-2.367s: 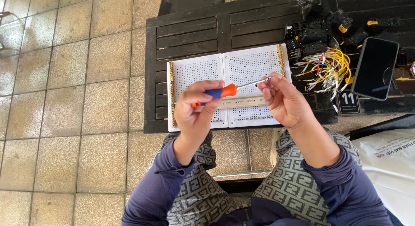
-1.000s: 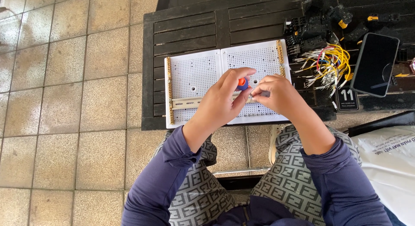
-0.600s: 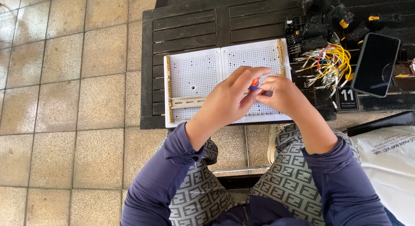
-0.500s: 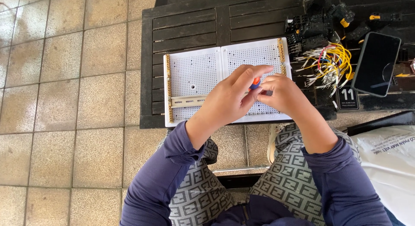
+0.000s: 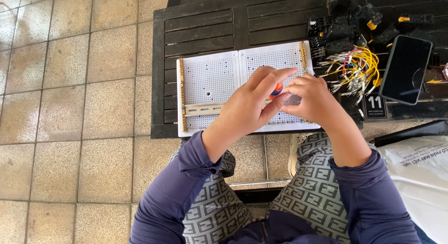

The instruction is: Assembling a metal rail onto a perforated board using a screwdriver and screws.

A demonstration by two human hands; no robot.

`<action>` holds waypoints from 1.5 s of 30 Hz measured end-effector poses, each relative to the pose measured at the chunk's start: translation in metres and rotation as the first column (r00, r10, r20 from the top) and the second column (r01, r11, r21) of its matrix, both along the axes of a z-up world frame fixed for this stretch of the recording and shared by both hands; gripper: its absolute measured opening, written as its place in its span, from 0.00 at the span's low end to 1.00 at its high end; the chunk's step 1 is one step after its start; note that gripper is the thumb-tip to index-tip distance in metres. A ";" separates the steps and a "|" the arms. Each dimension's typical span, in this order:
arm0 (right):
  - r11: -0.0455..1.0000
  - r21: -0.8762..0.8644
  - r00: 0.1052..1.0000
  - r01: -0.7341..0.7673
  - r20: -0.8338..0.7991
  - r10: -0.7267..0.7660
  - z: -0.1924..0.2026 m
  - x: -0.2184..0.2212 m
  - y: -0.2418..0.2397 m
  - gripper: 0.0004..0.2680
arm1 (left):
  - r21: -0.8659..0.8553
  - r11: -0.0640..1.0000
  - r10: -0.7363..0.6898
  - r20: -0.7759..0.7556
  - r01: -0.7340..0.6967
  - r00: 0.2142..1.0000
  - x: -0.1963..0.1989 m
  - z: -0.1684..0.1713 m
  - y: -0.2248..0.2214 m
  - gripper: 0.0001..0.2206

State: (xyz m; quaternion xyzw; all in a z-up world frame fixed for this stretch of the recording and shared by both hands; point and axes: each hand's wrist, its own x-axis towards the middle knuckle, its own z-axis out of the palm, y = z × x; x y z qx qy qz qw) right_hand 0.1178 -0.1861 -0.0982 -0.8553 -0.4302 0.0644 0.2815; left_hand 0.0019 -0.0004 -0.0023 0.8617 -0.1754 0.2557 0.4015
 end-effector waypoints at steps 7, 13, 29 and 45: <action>0.990 -0.129 0.998 0.064 0.037 -0.060 0.018 -0.010 0.006 0.08 | 0.013 1.000 -0.018 0.105 0.017 0.994 0.009 -0.010 -0.001 0.18; 0.998 -0.054 0.998 0.046 0.043 -0.043 -0.015 -0.005 0.002 0.07 | -0.054 0.996 -0.071 0.054 0.074 0.996 0.007 -0.003 -0.002 0.17; 0.998 0.002 0.998 0.068 0.013 -0.069 -0.013 -0.010 0.003 0.07 | -0.020 0.999 -0.048 0.017 0.048 0.999 0.000 -0.001 0.005 0.17; 0.980 -0.166 0.992 0.105 -0.056 -0.116 0.000 -0.010 0.009 0.06 | 0.408 0.909 0.211 -0.634 0.089 0.744 0.064 0.029 0.014 0.12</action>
